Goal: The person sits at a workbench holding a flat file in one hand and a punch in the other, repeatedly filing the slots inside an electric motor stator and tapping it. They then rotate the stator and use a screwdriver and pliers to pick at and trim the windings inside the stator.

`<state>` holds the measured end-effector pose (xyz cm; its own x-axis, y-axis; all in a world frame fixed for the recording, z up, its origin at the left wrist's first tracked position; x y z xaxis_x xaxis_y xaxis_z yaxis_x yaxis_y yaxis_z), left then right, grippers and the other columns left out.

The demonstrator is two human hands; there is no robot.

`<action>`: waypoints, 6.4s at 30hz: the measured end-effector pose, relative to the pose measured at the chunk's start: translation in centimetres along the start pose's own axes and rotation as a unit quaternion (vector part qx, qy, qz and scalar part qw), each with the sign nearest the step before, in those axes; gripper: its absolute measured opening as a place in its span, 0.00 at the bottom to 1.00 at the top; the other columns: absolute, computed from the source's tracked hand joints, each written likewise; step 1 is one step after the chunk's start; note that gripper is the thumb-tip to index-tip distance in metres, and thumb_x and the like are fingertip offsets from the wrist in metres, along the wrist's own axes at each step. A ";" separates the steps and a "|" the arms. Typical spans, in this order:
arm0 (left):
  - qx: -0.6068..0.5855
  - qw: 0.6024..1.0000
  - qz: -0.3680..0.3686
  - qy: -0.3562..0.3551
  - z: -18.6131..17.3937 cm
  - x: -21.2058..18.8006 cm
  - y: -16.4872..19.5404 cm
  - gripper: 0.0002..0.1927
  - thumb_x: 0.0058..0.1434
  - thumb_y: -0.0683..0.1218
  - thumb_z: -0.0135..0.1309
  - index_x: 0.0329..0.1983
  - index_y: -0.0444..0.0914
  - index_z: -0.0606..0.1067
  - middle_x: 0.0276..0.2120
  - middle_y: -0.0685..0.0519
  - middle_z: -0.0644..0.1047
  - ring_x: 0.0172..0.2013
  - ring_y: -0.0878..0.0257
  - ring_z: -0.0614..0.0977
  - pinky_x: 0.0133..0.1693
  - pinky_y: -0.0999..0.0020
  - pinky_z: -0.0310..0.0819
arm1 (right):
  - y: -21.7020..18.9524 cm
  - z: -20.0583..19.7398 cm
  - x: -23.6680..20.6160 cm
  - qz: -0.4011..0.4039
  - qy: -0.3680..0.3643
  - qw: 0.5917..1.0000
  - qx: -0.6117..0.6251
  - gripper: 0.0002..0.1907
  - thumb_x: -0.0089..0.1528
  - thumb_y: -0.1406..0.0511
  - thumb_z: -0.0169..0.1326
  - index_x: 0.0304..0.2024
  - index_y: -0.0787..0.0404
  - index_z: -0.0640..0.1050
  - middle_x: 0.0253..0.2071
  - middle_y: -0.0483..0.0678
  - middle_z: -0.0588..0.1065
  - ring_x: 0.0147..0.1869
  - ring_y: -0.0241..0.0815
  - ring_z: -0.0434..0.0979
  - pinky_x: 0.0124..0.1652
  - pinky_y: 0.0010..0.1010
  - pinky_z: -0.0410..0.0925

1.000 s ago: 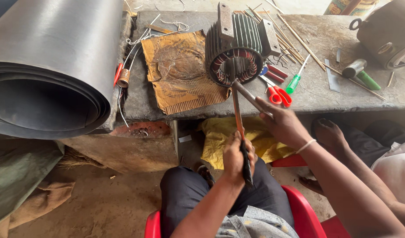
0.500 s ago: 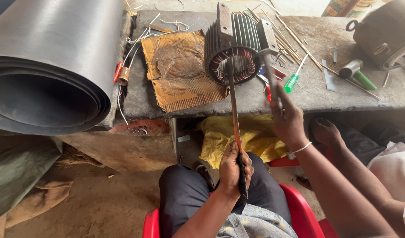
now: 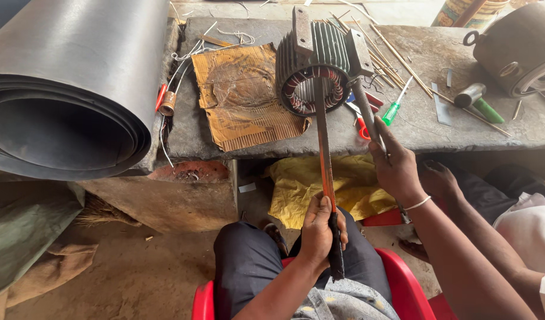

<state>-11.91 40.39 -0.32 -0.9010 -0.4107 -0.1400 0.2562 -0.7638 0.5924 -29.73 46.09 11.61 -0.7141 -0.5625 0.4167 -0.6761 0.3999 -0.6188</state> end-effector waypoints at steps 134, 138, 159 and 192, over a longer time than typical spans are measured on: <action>0.048 0.997 -0.038 0.048 -0.3 -3.0 -0.8 0.13 0.75 0.57 0.37 0.45 0.45 0.67 0.19 0.55 0.70 0.14 0.68 0.69 0.17 0.74 0.64 | -0.7 1.0 0.2 0.103 -0.054 0.992 0.045 0.28 0.70 0.62 0.50 0.73 0.45 0.67 0.27 0.44 0.71 0.28 0.29 0.67 0.29 0.28 0.64; 0.041 0.999 0.000 0.014 0.2 -1.7 -0.4 0.15 0.76 0.59 0.37 0.44 0.44 0.65 0.19 0.56 0.69 0.14 0.68 0.69 0.18 0.74 0.65 | -1.8 0.6 0.1 0.100 -0.069 0.990 0.073 0.29 0.69 0.63 0.50 0.74 0.46 0.66 0.26 0.40 0.69 0.29 0.28 0.65 0.30 0.26 0.64; -0.177 0.983 -0.050 0.001 -1.4 2.2 -1.1 0.14 0.79 0.55 0.33 0.42 0.45 0.67 0.18 0.58 0.67 0.13 0.69 0.67 0.13 0.75 0.60 | -3.3 3.0 0.8 -0.101 -0.103 0.988 -0.058 0.30 0.70 0.64 0.53 0.75 0.47 0.65 0.34 0.52 0.78 0.30 0.37 0.76 0.32 0.30 0.71; -0.010 0.999 -0.033 0.028 0.0 5.7 0.2 0.13 0.77 0.57 0.37 0.45 0.45 0.65 0.21 0.56 0.69 0.16 0.69 0.67 0.20 0.73 0.67 | -2.5 -0.4 1.1 0.111 -0.064 0.991 0.038 0.30 0.69 0.63 0.52 0.74 0.46 0.67 0.24 0.40 0.69 0.27 0.26 0.65 0.27 0.24 0.63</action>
<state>-16.99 37.93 -0.99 -0.8952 -0.3857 -0.2233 0.2037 -0.7998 0.5647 -28.90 44.80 13.84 -0.8113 -0.5563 0.1796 -0.4862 0.4715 -0.7358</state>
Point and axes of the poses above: each hand's wrist, its own x-axis towards the middle knuckle, its own z-axis out of the palm, y = z × x, the point moved 9 cm from there along x, towards the middle knuckle
